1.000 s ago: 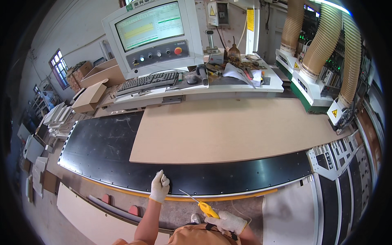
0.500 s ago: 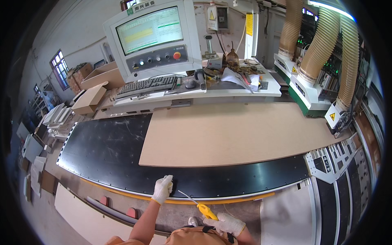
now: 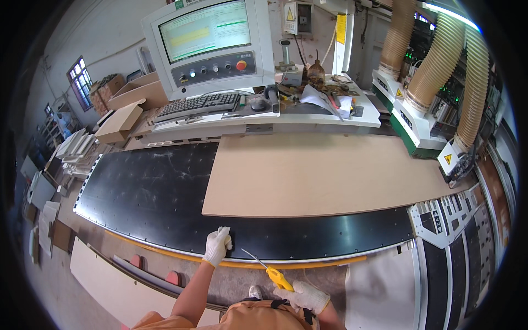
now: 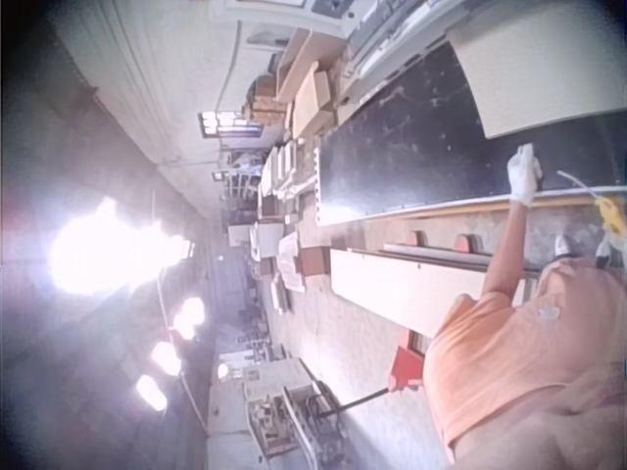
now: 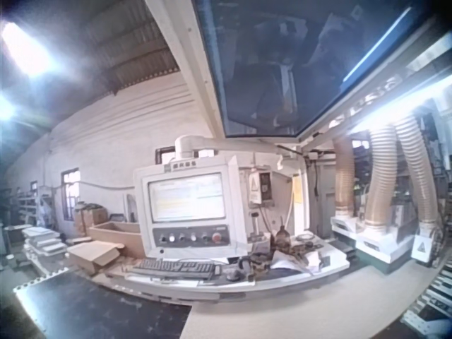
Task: The person repeatedly picks up large wood panels from a stack, places them on a CNC machine bed, and uses a yellow pry bar to lift and remove them. The person stacks the removed panels on the floor and repeats the cycle with new panels.
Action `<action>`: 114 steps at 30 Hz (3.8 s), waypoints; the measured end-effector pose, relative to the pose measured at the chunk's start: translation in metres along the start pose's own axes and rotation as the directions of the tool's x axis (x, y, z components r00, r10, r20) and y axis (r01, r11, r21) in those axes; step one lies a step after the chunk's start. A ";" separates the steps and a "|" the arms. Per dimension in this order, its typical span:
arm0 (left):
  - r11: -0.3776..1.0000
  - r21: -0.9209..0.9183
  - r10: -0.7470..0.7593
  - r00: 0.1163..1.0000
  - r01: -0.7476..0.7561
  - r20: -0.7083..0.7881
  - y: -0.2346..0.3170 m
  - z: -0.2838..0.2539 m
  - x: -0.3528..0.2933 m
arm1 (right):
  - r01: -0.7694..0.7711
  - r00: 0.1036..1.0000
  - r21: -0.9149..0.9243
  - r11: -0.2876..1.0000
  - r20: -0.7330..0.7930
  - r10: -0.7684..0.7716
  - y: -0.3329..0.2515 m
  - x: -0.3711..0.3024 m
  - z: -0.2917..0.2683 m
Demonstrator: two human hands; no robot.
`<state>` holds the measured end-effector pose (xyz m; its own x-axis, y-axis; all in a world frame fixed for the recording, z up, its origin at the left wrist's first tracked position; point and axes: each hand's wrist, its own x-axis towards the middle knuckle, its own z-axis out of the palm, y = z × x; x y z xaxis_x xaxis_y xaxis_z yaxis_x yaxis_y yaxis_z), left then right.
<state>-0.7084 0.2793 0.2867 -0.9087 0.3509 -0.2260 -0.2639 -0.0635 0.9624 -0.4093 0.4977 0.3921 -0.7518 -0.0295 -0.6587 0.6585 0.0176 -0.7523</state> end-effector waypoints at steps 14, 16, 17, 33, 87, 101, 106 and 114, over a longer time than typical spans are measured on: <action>0.988 -0.116 -0.104 0.995 0.103 0.002 0.012 0.005 -0.005 | 0.022 1.000 -0.062 0.998 -0.009 -0.022 0.012 0.009 0.007; 0.987 -0.127 -0.098 0.995 0.101 0.026 0.014 0.004 -0.005 | -0.016 1.000 -0.032 0.999 0.025 0.016 0.018 0.011 0.009; 0.983 -0.141 -0.112 0.993 0.115 0.026 0.014 0.004 -0.006 | -0.035 0.998 -0.027 0.999 0.048 0.036 0.019 0.012 0.009; 0.996 -0.046 -0.078 0.995 0.080 0.055 0.006 -0.008 0.004 | 0.075 0.979 -0.434 0.898 0.202 0.016 -0.020 -0.022 -0.007; 0.758 -0.651 -0.263 0.903 -0.023 -0.339 0.054 -0.050 0.111 | 0.129 0.964 0.065 0.989 0.225 -0.141 -0.109 0.093 -0.038; 0.876 -0.328 -0.291 0.930 0.353 0.224 0.054 0.070 0.143 | -0.010 1.000 -0.124 0.992 -0.009 0.009 -0.108 0.056 -0.107; 0.949 -0.172 -0.205 0.932 0.264 0.298 0.065 0.096 0.137 | -0.274 0.654 -0.223 0.936 -0.756 0.012 -0.076 0.046 -0.133; 0.851 -0.365 -0.330 0.925 0.378 0.188 0.072 0.105 0.143 | 0.018 0.852 -0.164 0.986 -0.513 -0.101 -0.075 0.058 -0.128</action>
<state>-0.8232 0.4232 0.3394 -0.6927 0.5211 -0.4986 -0.6861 -0.2629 0.6784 -0.5070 0.6224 0.4097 -0.7248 0.4860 -0.4883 0.6302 0.1812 -0.7550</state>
